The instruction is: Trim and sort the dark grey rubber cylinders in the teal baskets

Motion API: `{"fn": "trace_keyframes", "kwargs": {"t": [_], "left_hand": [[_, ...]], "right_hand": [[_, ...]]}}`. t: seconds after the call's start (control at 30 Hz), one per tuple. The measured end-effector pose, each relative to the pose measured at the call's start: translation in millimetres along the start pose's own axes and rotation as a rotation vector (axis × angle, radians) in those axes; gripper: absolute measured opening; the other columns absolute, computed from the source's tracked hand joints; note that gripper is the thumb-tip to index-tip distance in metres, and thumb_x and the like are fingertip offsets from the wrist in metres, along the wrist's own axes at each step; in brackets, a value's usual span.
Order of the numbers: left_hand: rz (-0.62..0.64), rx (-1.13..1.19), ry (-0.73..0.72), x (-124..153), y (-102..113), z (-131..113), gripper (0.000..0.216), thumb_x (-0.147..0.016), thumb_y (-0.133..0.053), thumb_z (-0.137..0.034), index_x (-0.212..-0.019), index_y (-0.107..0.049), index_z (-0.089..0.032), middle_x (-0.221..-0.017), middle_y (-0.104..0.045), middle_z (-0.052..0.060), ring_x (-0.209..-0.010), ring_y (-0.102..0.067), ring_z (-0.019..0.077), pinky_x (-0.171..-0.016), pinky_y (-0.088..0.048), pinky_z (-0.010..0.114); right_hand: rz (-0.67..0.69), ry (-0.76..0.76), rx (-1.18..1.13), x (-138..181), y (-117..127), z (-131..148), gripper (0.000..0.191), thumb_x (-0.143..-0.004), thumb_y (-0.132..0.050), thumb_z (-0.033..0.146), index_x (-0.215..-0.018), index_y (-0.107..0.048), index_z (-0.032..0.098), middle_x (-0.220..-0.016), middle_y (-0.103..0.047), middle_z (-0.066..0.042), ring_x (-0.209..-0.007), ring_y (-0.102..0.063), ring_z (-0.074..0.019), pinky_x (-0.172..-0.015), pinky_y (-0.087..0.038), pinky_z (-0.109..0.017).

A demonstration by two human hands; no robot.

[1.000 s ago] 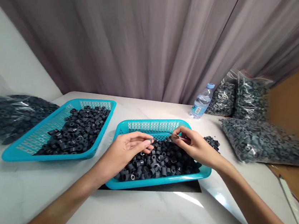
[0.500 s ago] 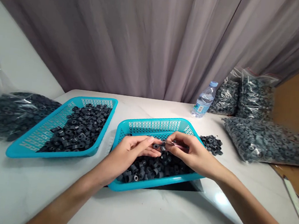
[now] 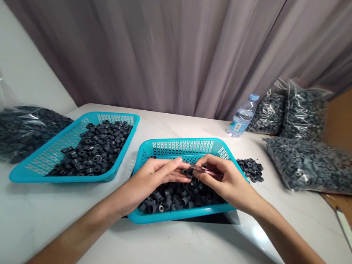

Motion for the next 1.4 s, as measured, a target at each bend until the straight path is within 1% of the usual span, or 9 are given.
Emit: {"fn": "trace_keyframes", "kwargs": {"t": [0.17,0.4,0.7,0.83,0.93,1.07,1.17,1.27,1.4], "left_hand": [[0.001,-0.03,-0.006,-0.1,1.0,0.3,0.035,-0.097,-0.061,-0.043,-0.116,-0.075,-0.016,-0.118,-0.076,0.009,-0.108,-0.073,0.0239,-0.106,-0.052,0.038],[0.006,-0.019,0.004,0.1,0.3,0.1,0.034,-0.097,-0.06,-0.041,-0.116,-0.074,-0.016,-0.115,-0.077,0.009,-0.105,-0.074,0.0231,-0.103,-0.054,0.036],[0.042,-0.071,-0.022,0.7,0.9,-1.1,0.031,-0.096,-0.064,-0.039,-0.115,-0.076,-0.017,-0.12,-0.075,0.009,-0.108,-0.072,0.0233,-0.106,-0.052,0.037],[0.032,-0.056,-0.025,0.0,1.4,-0.4,0.031,-0.096,-0.062,-0.039,-0.115,-0.076,-0.019,-0.115,-0.077,0.008,-0.103,-0.073,0.022,-0.099,-0.056,0.034],[0.013,-0.088,-0.037,-1.4,0.4,-1.9,0.028,-0.095,-0.064,-0.037,-0.114,-0.076,-0.02,-0.114,-0.077,0.007,-0.1,-0.073,0.0196,-0.093,-0.057,0.03],[0.013,-0.12,-0.057,-2.9,-2.6,-4.4,0.023,-0.09,-0.071,-0.03,-0.109,-0.077,-0.02,-0.105,-0.079,0.005,-0.089,-0.072,0.0157,-0.088,-0.057,0.028],[0.005,-0.121,-0.071,-3.4,-3.4,-4.8,0.018,-0.085,-0.074,-0.024,-0.102,-0.078,-0.019,-0.1,-0.078,0.003,-0.085,-0.07,0.0141,-0.086,-0.057,0.027],[-0.021,-0.14,-0.07,-3.7,-1.9,-3.7,0.013,-0.083,-0.075,-0.025,-0.093,-0.077,-0.017,-0.092,-0.078,0.003,-0.078,-0.069,0.013,-0.083,-0.057,0.026],[-0.019,-0.137,-0.033,-3.3,0.3,-0.8,0.016,-0.082,-0.077,-0.03,-0.09,-0.074,-0.016,-0.085,-0.077,0.002,-0.075,-0.071,0.0132,-0.081,-0.056,0.026]], "right_hand": [[0.01,0.0,-0.003,0.3,0.3,-0.7,0.022,-0.092,-0.064,0.042,-0.09,-0.06,0.02,-0.086,-0.06,-0.001,-0.074,-0.055,-0.012,-0.066,-0.048,-0.025],[-0.019,0.02,0.008,1.8,1.3,-0.5,0.019,-0.094,-0.061,0.039,-0.09,-0.06,0.02,-0.079,-0.055,0.001,-0.068,-0.048,-0.0105,-0.06,-0.042,-0.024],[0.016,0.013,-0.014,1.3,1.2,-2.5,0.016,-0.093,-0.062,0.037,-0.093,-0.061,0.021,-0.084,-0.058,0.0,-0.074,-0.052,-0.0123,-0.064,-0.045,-0.025],[0.018,0.012,-0.006,1.7,2.1,-5.7,0.017,-0.094,-0.063,0.037,-0.094,-0.061,0.021,-0.079,-0.054,0.001,-0.069,-0.047,-0.0115,-0.059,-0.04,-0.025],[0.048,0.017,-0.043,2.2,1.9,-5.6,0.014,-0.094,-0.062,0.034,-0.096,-0.062,0.021,-0.081,-0.055,0.001,-0.069,-0.045,-0.011,-0.06,-0.039,-0.025],[0.115,0.015,-0.091,2.8,0.3,-3.7,0.015,-0.092,-0.066,0.035,-0.096,-0.063,0.021,-0.083,-0.055,0.001,-0.069,-0.043,-0.011,-0.061,-0.037,-0.026],[0.136,0.015,-0.085,2.9,-0.2,-3.5,0.017,-0.092,-0.066,0.037,-0.097,-0.063,0.022,-0.085,-0.056,0.001,-0.07,-0.043,-0.0117,-0.062,-0.037,-0.027],[0.143,0.018,-0.088,2.6,-0.1,-3.4,0.017,-0.093,-0.065,0.038,-0.098,-0.063,0.021,-0.087,-0.057,0.0,-0.073,-0.045,-0.0123,-0.064,-0.039,-0.028],[0.133,0.011,-0.117,1.8,0.4,-3.6,0.018,-0.093,-0.065,0.037,-0.098,-0.063,0.021,-0.088,-0.058,0.0,-0.074,-0.046,-0.0122,-0.064,-0.039,-0.028]]}}
Point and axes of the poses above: each hand's wrist, its own x-axis away from the middle knuckle, its own y-axis out of the back of the hand, z = x × y, the point moved 3 cm from there along -x, towards the middle knuckle
